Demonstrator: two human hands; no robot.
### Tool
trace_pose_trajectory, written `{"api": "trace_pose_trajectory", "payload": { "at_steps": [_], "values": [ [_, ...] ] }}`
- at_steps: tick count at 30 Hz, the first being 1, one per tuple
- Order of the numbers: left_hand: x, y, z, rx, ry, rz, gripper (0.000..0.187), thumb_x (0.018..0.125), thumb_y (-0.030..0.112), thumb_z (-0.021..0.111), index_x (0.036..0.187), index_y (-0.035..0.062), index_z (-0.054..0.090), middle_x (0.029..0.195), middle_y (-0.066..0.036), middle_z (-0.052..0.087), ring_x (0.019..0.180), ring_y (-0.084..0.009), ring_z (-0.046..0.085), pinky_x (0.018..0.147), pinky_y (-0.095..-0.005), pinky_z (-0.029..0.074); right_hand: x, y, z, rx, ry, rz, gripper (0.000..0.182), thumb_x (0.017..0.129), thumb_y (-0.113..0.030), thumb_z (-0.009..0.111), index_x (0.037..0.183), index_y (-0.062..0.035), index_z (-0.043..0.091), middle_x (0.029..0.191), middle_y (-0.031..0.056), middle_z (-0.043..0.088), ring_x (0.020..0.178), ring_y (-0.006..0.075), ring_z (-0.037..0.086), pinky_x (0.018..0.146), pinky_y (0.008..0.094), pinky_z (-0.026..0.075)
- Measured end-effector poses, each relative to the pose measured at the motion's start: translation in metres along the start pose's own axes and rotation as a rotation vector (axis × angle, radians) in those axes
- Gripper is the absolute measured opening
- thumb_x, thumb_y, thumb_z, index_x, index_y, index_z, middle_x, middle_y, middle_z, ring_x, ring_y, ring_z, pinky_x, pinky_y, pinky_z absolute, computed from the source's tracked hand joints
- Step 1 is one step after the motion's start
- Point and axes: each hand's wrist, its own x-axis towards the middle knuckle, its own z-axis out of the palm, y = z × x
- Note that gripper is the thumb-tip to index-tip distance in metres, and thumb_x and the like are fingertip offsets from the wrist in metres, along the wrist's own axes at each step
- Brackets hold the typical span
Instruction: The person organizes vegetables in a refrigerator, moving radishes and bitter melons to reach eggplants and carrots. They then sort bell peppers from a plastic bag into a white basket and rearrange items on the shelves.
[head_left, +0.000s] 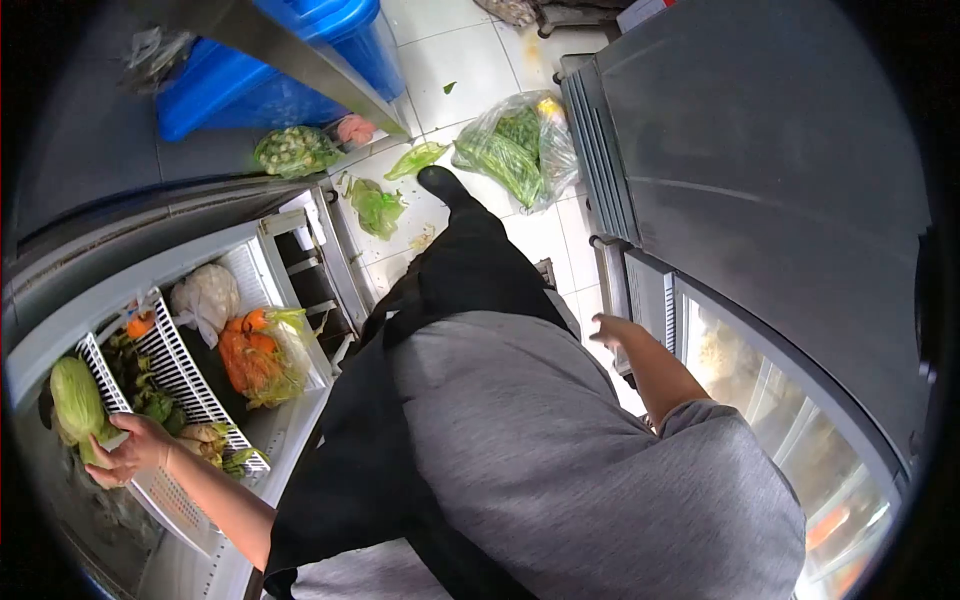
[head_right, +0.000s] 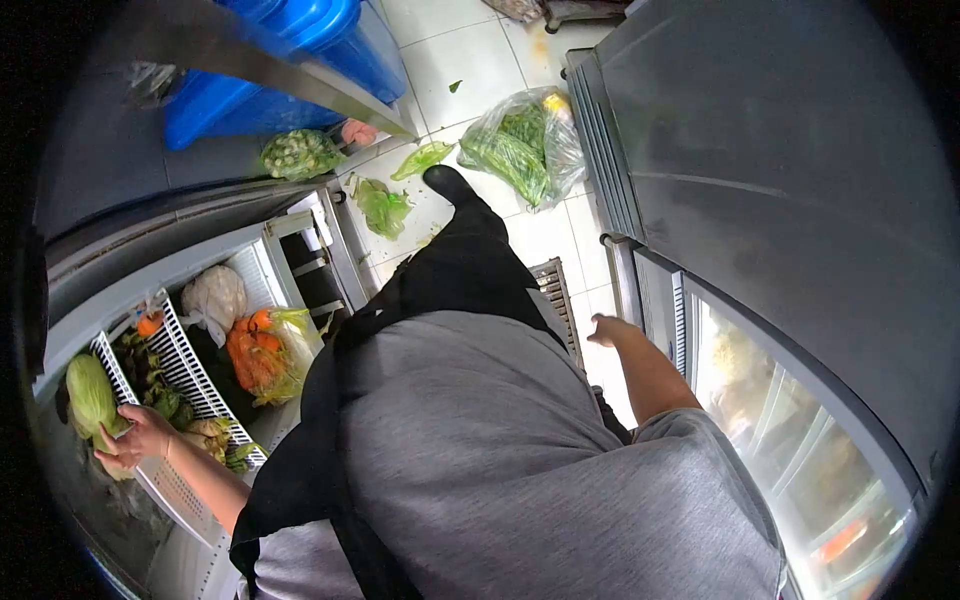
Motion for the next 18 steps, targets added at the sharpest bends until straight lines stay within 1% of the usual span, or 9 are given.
{"api": "trace_pose_trajectory", "payload": {
  "at_steps": [4, 6, 8, 9, 10, 11, 14, 15, 18],
  "values": [
    [-0.017, 0.036, 0.006, -0.101, -0.09, 0.096, 0.048, 0.085, 0.038, 0.07, 0.123, 0.012, 0.055, 0.14, -0.021, 0.04, 0.129, -0.0355, 0.039, 0.105, -0.0485, 0.033, 0.075, 0.05, -0.038, 0.056, 0.478, -0.028, 0.067, 0.087, -0.03, 0.07, 0.143, -0.0107, 0.04, 0.124, 0.0248, 0.06, 0.113, 0.0411, 0.06, 0.095, 0.0473, 0.05],
    [-0.035, 0.072, -0.001, -0.209, -0.17, 0.183, 0.041, 0.091, 0.03, 0.066, 0.124, 0.0078, 0.054, 0.14, -0.022, 0.04, 0.131, -0.0366, 0.04, 0.106, -0.0498, 0.036, 0.08, 0.028, -0.097, 0.075, 0.466, 0.084, 0.062, 0.087, -0.027, 0.069, 0.141, -0.0103, 0.043, 0.125, 0.0242, 0.06, 0.115, 0.039, 0.059, 0.097, 0.0471, 0.048],
    [-0.072, 0.11, -0.023, -0.29, -0.412, 0.271, 0.042, 0.094, 0.024, 0.062, 0.129, 0.0049, 0.05, 0.142, -0.025, 0.038, 0.133, -0.0403, 0.039, 0.106, -0.0514, 0.037, 0.112, 0.01, -0.152, 0.037, 0.518, 0.017, 0.046, 0.085, -0.021, 0.068, 0.128, -0.0073, 0.055, 0.125, 0.0203, 0.061, 0.116, 0.0395, 0.059, 0.098, 0.0477, 0.047],
    [-0.104, 0.134, -0.034, -0.413, -0.512, 0.158, 0.043, 0.095, 0.024, 0.06, 0.13, 0.0028, 0.047, 0.146, -0.024, 0.035, 0.135, -0.0424, 0.035, 0.109, -0.0538, 0.031, 0.153, 0.008, -0.172, -0.015, 0.561, -0.014, 0.032, 0.088, -0.016, 0.061, 0.118, -0.0055, 0.06, 0.123, 0.0206, 0.062, 0.116, 0.038, 0.06, 0.098, 0.0473, 0.048],
    [-0.143, 0.132, -0.055, -0.335, -0.768, 0.301, 0.043, 0.095, 0.026, 0.057, 0.13, 0.0033, 0.047, 0.148, -0.024, 0.032, 0.138, -0.0436, 0.03, 0.113, -0.0568, 0.023, 0.164, -0.008, -0.195, -0.037, 0.601, -0.012, 0.029, 0.087, -0.014, 0.057, 0.113, -0.0046, 0.062, 0.12, 0.0213, 0.063, 0.112, 0.0387, 0.061, 0.095, 0.0473, 0.049],
    [-0.153, 0.169, -0.077, -0.524, -0.869, 0.233, 0.048, 0.091, 0.027, 0.06, 0.132, 0.0049, 0.047, 0.149, -0.025, 0.03, 0.141, -0.0447, 0.025, 0.114, -0.0609, 0.015, 0.172, -0.037, -0.225, -0.065, 0.646, -0.018, 0.027, 0.085, -0.012, 0.053, 0.108, -0.0038, 0.063, 0.116, 0.022, 0.064, 0.108, 0.0394, 0.062, 0.092, 0.0472, 0.05],
    [-0.247, 0.21, -0.149, -0.601, -1.316, 0.067, 0.051, 0.082, 0.022, 0.06, 0.129, 0.0056, 0.051, 0.145, -0.029, 0.035, 0.137, -0.0473, 0.033, 0.11, -0.0688, 0.016, 0.258, -0.082, -0.261, 0.066, 0.737, -0.189, 0.025, 0.084, -0.007, 0.05, 0.103, 0.0001, 0.065, 0.114, 0.0228, 0.064, 0.105, 0.0385, 0.063, 0.091, 0.0466, 0.05],
    [-0.275, 0.224, -0.159, -0.649, -1.259, 0.297, 0.052, 0.079, 0.022, 0.062, 0.129, 0.0078, 0.052, 0.142, -0.03, 0.038, 0.135, -0.0451, 0.037, 0.109, -0.0689, 0.021, 0.275, -0.106, -0.273, 0.104, 0.675, -0.171, 0.022, 0.085, -0.008, 0.05, 0.096, -0.0001, 0.067, 0.11, 0.022, 0.065, 0.105, 0.0357, 0.063, 0.09, 0.0458, 0.051],
    [-0.313, 0.27, -0.181, -0.705, -1.511, 0.287, 0.05, 0.075, 0.023, 0.067, 0.121, 0.0074, 0.056, 0.146, -0.026, 0.035, 0.132, -0.0429, 0.037, 0.106, -0.0663, 0.027, 0.356, -0.137, -0.28, -0.212, 0.664, -0.255, 0.022, 0.087, -0.009, 0.05, 0.094, -0.0025, 0.07, 0.102, 0.0178, 0.067, 0.102, 0.032, 0.065, 0.087, 0.0436, 0.052]
  ]
}}
